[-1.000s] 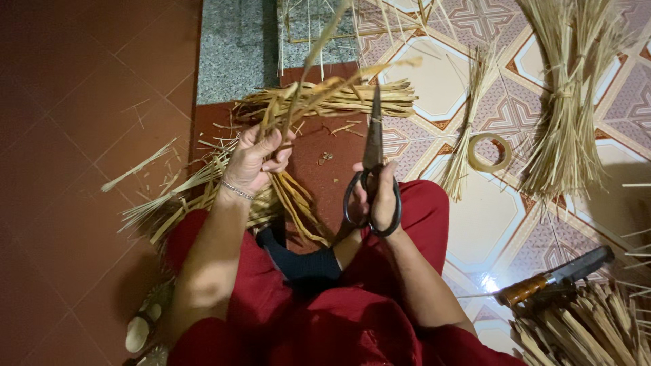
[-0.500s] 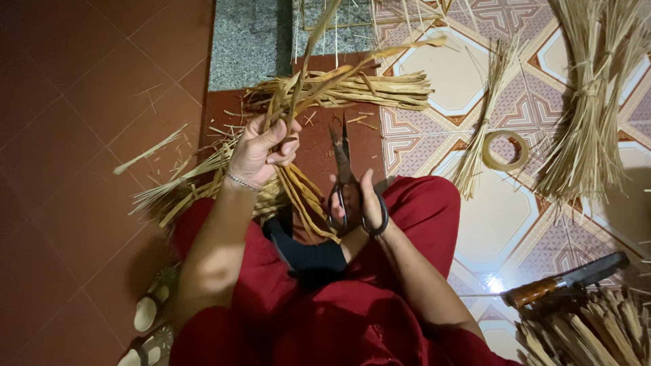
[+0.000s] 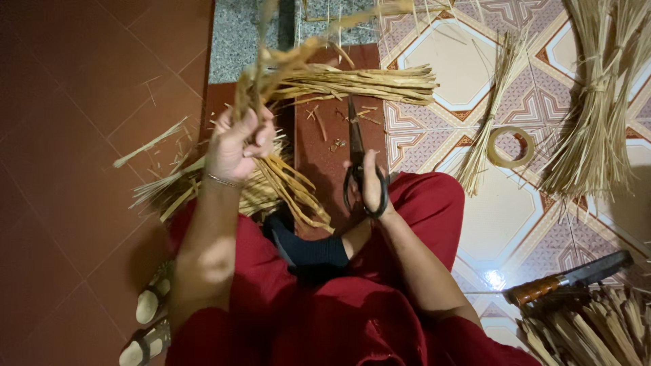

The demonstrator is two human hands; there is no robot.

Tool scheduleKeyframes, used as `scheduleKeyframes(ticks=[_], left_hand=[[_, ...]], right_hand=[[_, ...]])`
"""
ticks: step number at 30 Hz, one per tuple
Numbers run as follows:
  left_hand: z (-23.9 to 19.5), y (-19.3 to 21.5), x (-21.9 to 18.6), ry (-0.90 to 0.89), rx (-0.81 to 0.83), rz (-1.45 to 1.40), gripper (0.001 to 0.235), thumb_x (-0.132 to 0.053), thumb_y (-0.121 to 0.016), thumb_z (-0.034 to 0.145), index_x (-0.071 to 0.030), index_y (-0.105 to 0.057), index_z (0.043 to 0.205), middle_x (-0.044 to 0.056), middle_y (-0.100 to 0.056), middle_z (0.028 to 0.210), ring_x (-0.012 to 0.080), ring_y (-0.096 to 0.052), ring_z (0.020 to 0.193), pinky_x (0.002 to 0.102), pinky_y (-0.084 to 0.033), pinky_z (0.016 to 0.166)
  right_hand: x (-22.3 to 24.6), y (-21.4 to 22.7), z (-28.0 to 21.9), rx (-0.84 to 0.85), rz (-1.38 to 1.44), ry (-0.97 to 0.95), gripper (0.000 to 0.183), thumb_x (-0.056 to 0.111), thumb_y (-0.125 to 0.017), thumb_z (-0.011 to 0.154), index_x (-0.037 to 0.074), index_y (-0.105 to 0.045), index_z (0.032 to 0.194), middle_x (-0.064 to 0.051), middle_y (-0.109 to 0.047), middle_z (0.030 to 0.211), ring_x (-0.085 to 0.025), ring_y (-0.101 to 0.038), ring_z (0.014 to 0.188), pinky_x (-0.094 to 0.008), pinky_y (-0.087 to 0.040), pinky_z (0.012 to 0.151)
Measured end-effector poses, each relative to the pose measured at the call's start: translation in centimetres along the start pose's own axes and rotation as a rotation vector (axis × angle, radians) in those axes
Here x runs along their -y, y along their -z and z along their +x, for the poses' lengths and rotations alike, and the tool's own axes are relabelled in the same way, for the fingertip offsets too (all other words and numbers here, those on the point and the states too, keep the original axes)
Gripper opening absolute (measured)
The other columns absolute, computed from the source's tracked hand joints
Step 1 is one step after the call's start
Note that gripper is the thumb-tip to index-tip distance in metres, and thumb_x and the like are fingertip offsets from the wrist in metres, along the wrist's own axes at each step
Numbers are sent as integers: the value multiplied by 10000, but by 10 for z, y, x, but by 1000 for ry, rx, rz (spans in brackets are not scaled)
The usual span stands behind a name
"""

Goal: The person sits on the floor and uses scissors to trim bundles of dried plant strips. They repeatedly pick up bundles, cut the ends, and place the trimmed pieces aside.

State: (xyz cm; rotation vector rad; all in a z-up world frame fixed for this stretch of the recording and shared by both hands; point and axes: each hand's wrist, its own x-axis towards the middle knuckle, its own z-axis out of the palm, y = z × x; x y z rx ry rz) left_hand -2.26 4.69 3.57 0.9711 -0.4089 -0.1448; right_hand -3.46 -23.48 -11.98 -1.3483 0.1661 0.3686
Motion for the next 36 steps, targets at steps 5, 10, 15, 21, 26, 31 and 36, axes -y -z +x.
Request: scheduleKeyframes(ticks=[5,10,15,21,26,31,36], left_hand=[[5,-2,-21,-188,-119,186,220,-246,-607,1097,-83,-699,1212,-9,-657,803,54,-461,548,213,-387,446],[1,2,-32,-251,-502,532,306,-48,-690,999,-31,-606,1292,-48,-580,835,50,-455,589,209,-384,465],[2,26,-27,-436,-554,497,230,-209,-536,1176,-5,-641,1200,-36,-465,724,63,-376,561,208,-300,399],[-2,39,-24,-567,-585,263,328,-327,-473,1174,-14,-571,1164,36,-493,787,99,-388,535,259,-300,450],[3,6,-18,-551,-560,351,336,-355,-458,1187,-37,-566,1177,32,-478,749,107,-382,551,256,-295,447],[4,-30,-9,-408,-564,358,403,-412,-442,1191,-35,-567,1123,19,-470,765,105,-394,574,244,-311,470],[4,-24,-9,-353,-630,282,365,-416,-467,1148,-62,-557,1156,-2,-454,814,89,-395,577,236,-315,468]], right_hand=[[-8,-2,11,3,-957,146,660,715,-533,930,118,-710,1148,-203,-744,927,-353,-715,943,-468,-540,847],[-43,-6,28,77,-1299,226,635,550,-718,820,135,-614,1289,-199,-741,1010,-394,-706,966,-502,-545,852],[-112,3,55,120,-1450,573,651,323,-754,767,126,-578,1361,-223,-694,1129,-411,-693,933,-527,-531,884],[-130,5,56,136,-1582,619,497,153,-690,889,147,-622,1381,-209,-684,1110,-383,-672,1001,-468,-556,854],[-48,-16,18,-99,-1358,657,462,470,-790,935,79,-637,1128,-169,-671,1065,-366,-636,1027,-468,-534,883],[21,-56,-8,91,-868,998,1002,516,-842,739,-29,-411,1462,-331,-519,1343,-492,-490,1244,-546,-385,1047],[19,-76,9,224,-840,821,685,275,-823,874,83,-494,1443,-196,-656,1334,-360,-619,1197,-565,-433,1080]])
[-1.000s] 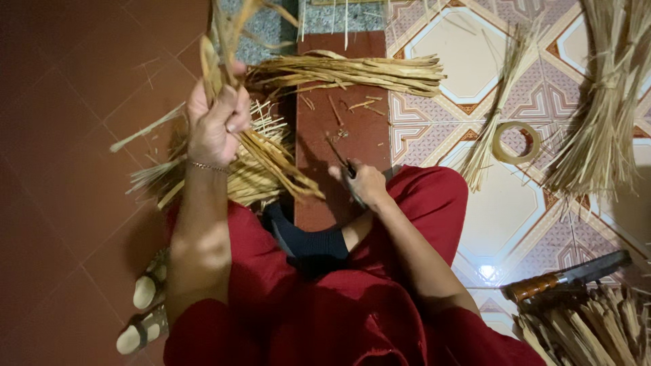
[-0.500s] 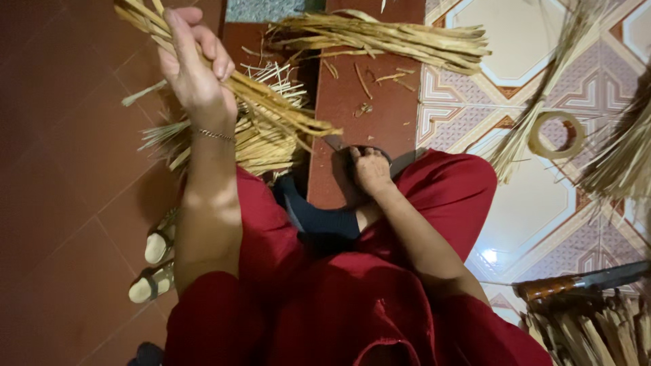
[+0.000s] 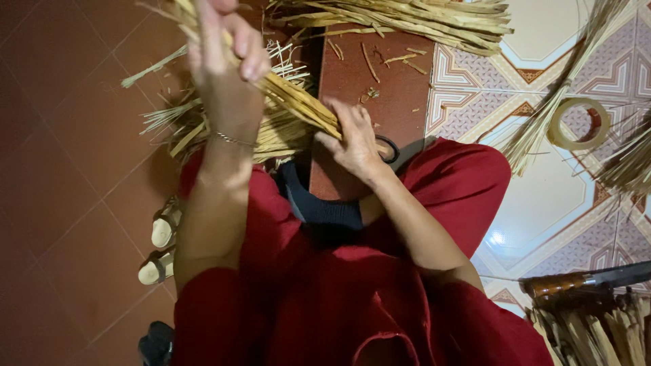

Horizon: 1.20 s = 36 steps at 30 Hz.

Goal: The person sits on the floor and uses scissors to trim bundles of dried plant strips. They repeatedly pick up bundles, cut the ends, and place the trimmed pieces aside.

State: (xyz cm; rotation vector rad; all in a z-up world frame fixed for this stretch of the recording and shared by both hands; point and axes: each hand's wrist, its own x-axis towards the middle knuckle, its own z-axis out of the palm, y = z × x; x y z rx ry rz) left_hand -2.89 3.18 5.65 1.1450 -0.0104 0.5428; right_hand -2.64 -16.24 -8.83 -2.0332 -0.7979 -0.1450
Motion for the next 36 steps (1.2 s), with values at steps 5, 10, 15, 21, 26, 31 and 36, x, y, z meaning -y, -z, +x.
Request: scheduleKeyframes(ticks=[5,10,15,21,26,31,36], left_hand=[[22,33,12,65,-33,-101,385,-418,-510,1135,-39,-559,1185,50,-508,936,165,-524,818,313,-485,732],[23,40,36,358,-33,230,543,-513,-499,1045,-2,-604,1193,129,-684,1095,236,-690,1067,391,-592,1001],[-4,33,80,881,322,736,710,-652,-348,927,-31,-688,977,112,-724,789,225,-728,778,398,-643,739],[-40,13,167,145,720,1181,256,-347,-768,903,-109,-674,908,-7,-578,855,172,-585,828,373,-525,768],[-24,8,200,-106,805,1123,336,-270,-832,812,-88,-725,1074,70,-591,1031,253,-506,1031,390,-404,925],[-32,8,222,-122,770,1034,180,-210,-785,903,-114,-773,1054,51,-707,1114,220,-579,1055,364,-435,964],[-22,6,240,92,653,859,84,-161,-760,936,-93,-783,979,55,-769,1077,185,-688,1030,360,-524,949]], right_hand=[[-41,19,-9,106,76,-251,259,266,-794,985,141,-636,1148,-106,-730,1011,-259,-726,841,-409,-575,750],[-74,69,-8,-106,-411,90,409,145,-830,737,103,-676,1113,-108,-615,869,-325,-601,740,-456,-476,654],[-102,92,-10,-155,-616,139,269,121,-778,830,191,-716,1082,-40,-518,847,-256,-589,836,-428,-398,718],[-129,84,-25,-31,-596,96,223,145,-765,809,224,-727,1014,-57,-524,856,-262,-595,855,-447,-386,805],[-129,83,-22,13,-621,72,267,177,-776,737,222,-721,995,-63,-541,860,-276,-606,877,-476,-388,831],[-129,82,-26,17,-640,84,355,180,-765,689,174,-713,1040,-80,-549,887,-285,-609,892,-470,-399,829],[-128,72,-26,-16,-785,92,212,152,-758,808,155,-681,1005,-54,-550,934,-250,-595,965,-430,-423,878]])
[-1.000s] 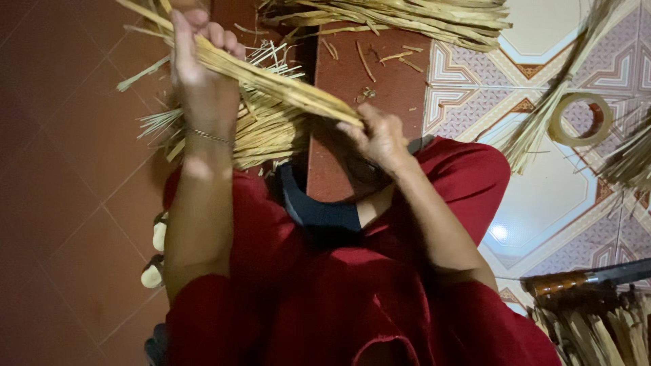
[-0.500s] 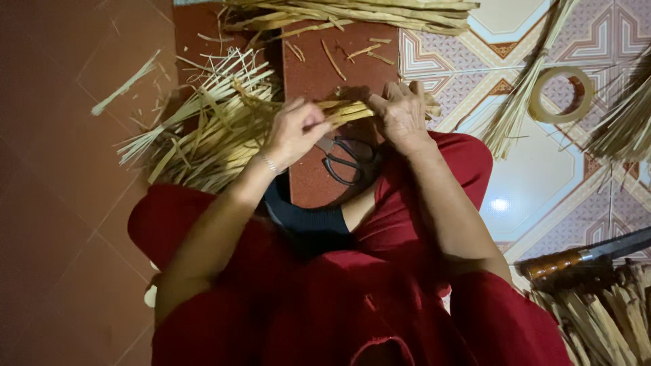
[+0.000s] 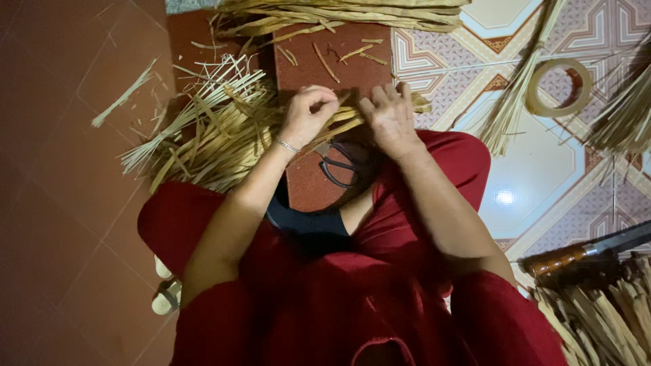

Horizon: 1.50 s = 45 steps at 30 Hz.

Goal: The person sits on the floor and uses scissors to trim bundles of dried plant strips. They repeatedly pick up bundles, cut the ends, and place the trimmed pieces aside.

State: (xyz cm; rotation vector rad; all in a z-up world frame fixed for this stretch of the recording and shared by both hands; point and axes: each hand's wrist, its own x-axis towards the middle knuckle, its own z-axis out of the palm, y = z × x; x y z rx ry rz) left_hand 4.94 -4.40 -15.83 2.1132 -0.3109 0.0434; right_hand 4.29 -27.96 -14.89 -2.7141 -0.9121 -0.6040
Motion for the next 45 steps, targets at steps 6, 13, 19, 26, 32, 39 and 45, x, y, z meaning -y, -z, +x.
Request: scheduleKeyframes(ticks=[6,13,19,26,32,39,45], left_hand=[[31,0,7,329,-83,-208,128,-187,-764,925,-74,-794,975,28,-778,908,120,-688,810,261,-558,725],[48,-18,7,392,306,-341,190,-161,-785,858,-21,-794,986,25,-775,857,98,-692,770,254,-564,692],[35,-12,-2,397,437,-409,335,-266,-680,983,-10,-756,1185,39,-777,1043,89,-692,925,240,-559,823],[6,30,-14,582,855,60,483,-416,-658,967,-91,-555,1310,69,-679,1010,162,-587,781,328,-511,698],[-2,57,4,619,1002,57,301,-248,-724,878,7,-667,1026,58,-690,764,119,-659,623,268,-593,583],[24,102,37,399,687,309,239,-302,-591,1012,-77,-672,1016,68,-638,716,183,-530,534,294,-488,476],[99,89,77,-237,37,1012,264,-322,-734,905,-73,-676,970,116,-686,909,325,-642,901,545,-479,753]], right_hand=[[26,17,6,-108,58,216,219,218,-689,909,149,-722,1114,-48,-530,951,-203,-508,886,-374,-370,750],[43,42,16,-209,125,438,277,239,-611,868,102,-680,1099,-88,-652,1238,-240,-571,1159,-371,-441,922],[45,28,9,-125,101,402,343,217,-614,898,48,-689,1187,-61,-614,1056,-243,-559,1117,-405,-450,989],[20,2,8,334,160,136,119,102,-595,977,55,-610,1085,-133,-606,972,-273,-644,736,-448,-543,637],[-32,13,10,371,306,-92,267,191,-681,869,110,-621,1116,-159,-644,1084,-386,-681,742,-520,-563,619],[-97,10,17,425,194,-241,228,136,-693,924,181,-699,1147,-161,-621,1016,-411,-648,906,-610,-504,692],[-150,-36,62,-79,-27,-19,108,62,-669,961,70,-660,1068,-124,-570,1025,-335,-531,1091,-518,-371,965]])
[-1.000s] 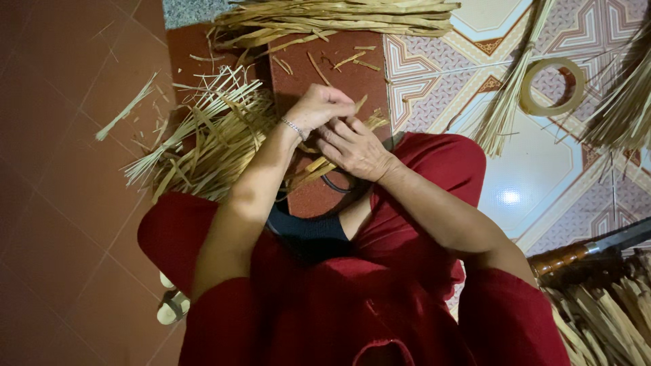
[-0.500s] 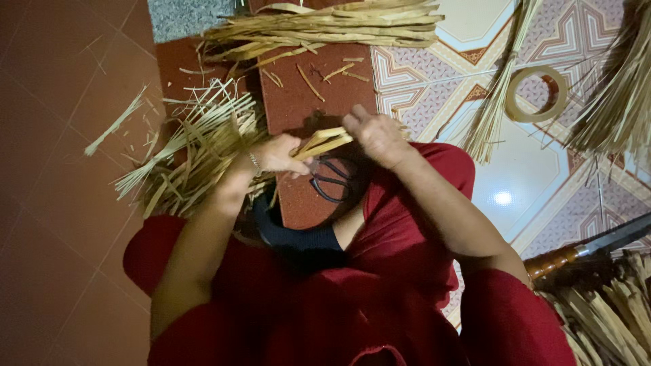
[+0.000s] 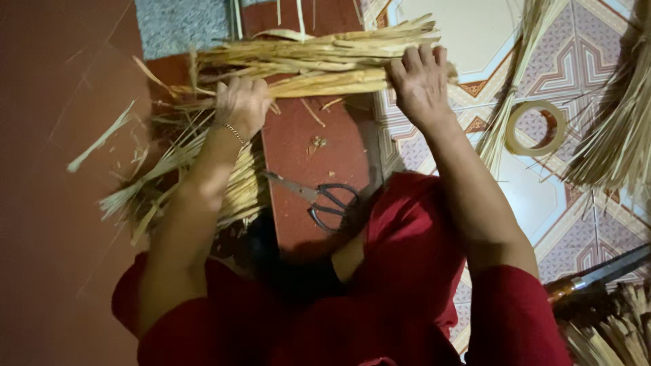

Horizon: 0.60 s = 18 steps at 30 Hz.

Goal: The person sits on the floor and uses scissors to trim bundles of dried plant strips. They repeatedly pick up bundles, cut the ends, and place the trimmed pieces aside.

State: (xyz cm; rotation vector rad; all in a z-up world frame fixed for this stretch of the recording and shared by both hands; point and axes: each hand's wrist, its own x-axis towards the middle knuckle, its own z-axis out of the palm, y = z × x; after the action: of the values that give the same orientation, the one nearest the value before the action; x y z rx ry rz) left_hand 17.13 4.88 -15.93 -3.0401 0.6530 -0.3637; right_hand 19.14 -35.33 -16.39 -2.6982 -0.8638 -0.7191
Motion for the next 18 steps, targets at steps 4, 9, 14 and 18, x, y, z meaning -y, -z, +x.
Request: scheduleKeyframes(ticks=[4,9,14,18], left_hand=[[34,-29,16,86,76,-50,255,-246,-723,977,-51,-673,1133,174,-651,1122,368,-558,1144,560,-390,935],[74,-54,17,243,301,54,418,-303,-718,962,-51,-609,1277,232,-558,1228,371,-489,1218,671,-255,1076],[64,-58,4,132,-102,86,591,-270,-743,817,-60,-598,1350,197,-546,1319,345,-505,1273,651,-314,1080],[42,-56,-23,250,100,-242,99,-132,-621,1118,-147,-716,1142,87,-603,1020,269,-589,1089,482,-515,950]], right_hand=[[-19,-36,24,-74,-92,-83,86,138,-709,936,91,-650,978,-123,-582,1077,-349,-512,1145,-589,-357,1055],[-33,-76,28,-39,-111,-252,194,116,-700,916,152,-703,1106,-79,-603,1112,-336,-502,1174,-651,-313,1073],[-43,-82,19,-36,-113,-286,488,191,-838,756,169,-704,1224,-100,-579,1242,-356,-477,1201,-599,-336,1032],[-47,-54,17,-43,5,-286,634,198,-927,668,149,-695,1255,-102,-560,1337,-353,-460,1224,-524,-393,1002]])
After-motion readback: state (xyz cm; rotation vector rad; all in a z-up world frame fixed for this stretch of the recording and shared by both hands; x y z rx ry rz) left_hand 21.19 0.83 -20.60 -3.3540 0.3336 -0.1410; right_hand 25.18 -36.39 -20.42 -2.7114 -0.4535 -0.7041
